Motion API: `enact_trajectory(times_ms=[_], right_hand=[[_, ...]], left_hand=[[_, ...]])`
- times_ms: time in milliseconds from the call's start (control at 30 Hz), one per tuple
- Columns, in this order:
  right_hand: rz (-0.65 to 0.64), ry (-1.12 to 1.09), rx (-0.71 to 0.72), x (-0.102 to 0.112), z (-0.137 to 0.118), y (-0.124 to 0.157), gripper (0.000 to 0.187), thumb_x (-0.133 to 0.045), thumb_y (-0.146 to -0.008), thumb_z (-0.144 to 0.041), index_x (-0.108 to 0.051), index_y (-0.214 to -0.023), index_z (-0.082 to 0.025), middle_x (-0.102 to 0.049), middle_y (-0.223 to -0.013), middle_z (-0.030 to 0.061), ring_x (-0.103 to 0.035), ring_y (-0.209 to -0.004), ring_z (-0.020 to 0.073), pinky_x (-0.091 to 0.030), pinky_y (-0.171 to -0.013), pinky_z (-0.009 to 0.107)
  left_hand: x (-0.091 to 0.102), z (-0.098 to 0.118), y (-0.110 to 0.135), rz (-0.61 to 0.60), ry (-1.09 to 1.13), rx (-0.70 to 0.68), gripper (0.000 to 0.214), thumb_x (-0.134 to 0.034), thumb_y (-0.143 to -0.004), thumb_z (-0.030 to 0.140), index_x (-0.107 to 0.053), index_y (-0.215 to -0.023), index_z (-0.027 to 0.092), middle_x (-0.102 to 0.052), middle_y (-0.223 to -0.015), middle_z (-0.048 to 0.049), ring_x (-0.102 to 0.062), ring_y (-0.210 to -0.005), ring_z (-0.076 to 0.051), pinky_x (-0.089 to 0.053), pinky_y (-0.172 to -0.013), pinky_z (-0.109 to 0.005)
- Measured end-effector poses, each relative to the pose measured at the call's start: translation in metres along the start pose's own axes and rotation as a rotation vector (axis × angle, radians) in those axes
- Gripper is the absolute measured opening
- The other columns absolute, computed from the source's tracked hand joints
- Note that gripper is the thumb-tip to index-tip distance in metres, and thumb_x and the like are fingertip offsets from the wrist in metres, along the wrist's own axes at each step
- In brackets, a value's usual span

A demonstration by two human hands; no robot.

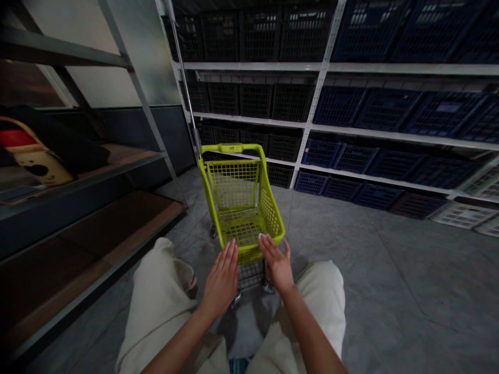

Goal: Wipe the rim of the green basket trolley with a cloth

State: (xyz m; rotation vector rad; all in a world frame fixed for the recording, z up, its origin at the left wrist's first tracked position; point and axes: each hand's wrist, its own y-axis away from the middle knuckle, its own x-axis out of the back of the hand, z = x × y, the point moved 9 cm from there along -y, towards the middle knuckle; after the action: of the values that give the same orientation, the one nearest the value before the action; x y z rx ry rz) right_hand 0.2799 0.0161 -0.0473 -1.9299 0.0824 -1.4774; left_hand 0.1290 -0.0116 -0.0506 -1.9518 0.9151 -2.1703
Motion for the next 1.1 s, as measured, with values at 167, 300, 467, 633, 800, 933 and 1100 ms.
enact_trajectory(times_ms=[167,300,467,633,800,933,1100], right_hand=[[0.102,0.105,-0.194,0.015,0.054,0.006,0.082,-0.036,-0.073,0.004,-0.033,-0.149,-0.028,-0.052,-0.143,0.005,-0.04,-0.137,0.0187,-0.006,-0.116,0.051],[0.115,0.048,-0.155,-0.004,-0.009,-0.004,0.081,-0.034,-0.075,0.002,-0.026,-0.152,-0.022,-0.046,-0.147,0.0087,-0.041,-0.137,0.0166,-0.006,-0.117,0.047],[0.054,-0.063,0.021,-0.017,-0.083,-0.013,0.076,-0.034,-0.078,0.001,-0.027,-0.151,-0.017,-0.045,-0.148,0.008,-0.031,-0.142,0.0149,-0.003,-0.118,0.044],[-0.024,-0.002,0.033,-0.009,-0.034,-0.005,0.083,-0.031,-0.073,0.005,-0.029,-0.151,-0.021,-0.043,-0.15,0.0072,-0.033,-0.141,0.0134,-0.003,-0.118,0.045],[0.052,0.11,-0.164,0.007,0.048,0.002,0.083,-0.033,-0.072,0.006,-0.033,-0.149,-0.025,-0.048,-0.146,0.0067,-0.042,-0.136,0.0168,-0.004,-0.117,0.052],[0.107,0.078,-0.225,0.001,0.022,-0.004,0.078,-0.034,-0.074,0.005,-0.036,-0.147,-0.024,-0.054,-0.141,0.0067,-0.046,-0.133,0.0178,0.0,-0.118,0.052],[0.044,-0.021,-0.059,-0.02,-0.07,-0.018,0.074,-0.037,-0.079,-0.001,-0.032,-0.15,-0.02,-0.048,-0.146,0.0093,-0.039,-0.138,0.0174,-0.002,-0.119,0.047]], left_hand=[[0.001,0.005,-0.003,0.006,0.015,-0.011,0.064,-0.037,-0.093,0.012,-0.016,-0.153,0.008,-0.021,-0.16,-0.0125,-0.015,-0.148,-0.024,-0.031,-0.116,-0.041],[-0.001,0.006,-0.004,0.028,0.027,0.001,0.065,-0.038,-0.093,0.013,-0.014,-0.154,0.008,-0.021,-0.16,-0.013,-0.014,-0.148,-0.025,-0.031,-0.117,-0.042],[-0.002,0.005,-0.003,0.036,0.006,0.005,0.064,-0.035,-0.093,0.01,-0.015,-0.154,0.007,-0.024,-0.159,-0.0133,-0.014,-0.148,-0.024,-0.031,-0.116,-0.041],[0.0,0.004,-0.001,0.01,-0.005,0.012,0.064,-0.036,-0.094,0.011,-0.014,-0.153,0.005,-0.021,-0.16,-0.0138,-0.013,-0.149,-0.024,-0.03,-0.117,-0.042],[0.001,0.006,-0.002,0.02,0.03,0.003,0.069,-0.037,-0.093,0.011,-0.006,-0.155,0.009,-0.02,-0.16,-0.0135,-0.016,-0.148,-0.024,-0.031,-0.116,-0.042],[0.001,0.008,-0.005,0.032,0.04,0.016,0.072,-0.037,-0.093,0.011,-0.001,-0.155,0.008,-0.019,-0.16,-0.0143,-0.015,-0.148,-0.025,-0.031,-0.116,-0.043],[0.0,0.008,-0.004,0.031,0.021,0.004,0.073,-0.035,-0.091,0.009,0.001,-0.155,0.008,-0.022,-0.159,-0.0141,-0.015,-0.148,-0.025,-0.03,-0.117,-0.042]])
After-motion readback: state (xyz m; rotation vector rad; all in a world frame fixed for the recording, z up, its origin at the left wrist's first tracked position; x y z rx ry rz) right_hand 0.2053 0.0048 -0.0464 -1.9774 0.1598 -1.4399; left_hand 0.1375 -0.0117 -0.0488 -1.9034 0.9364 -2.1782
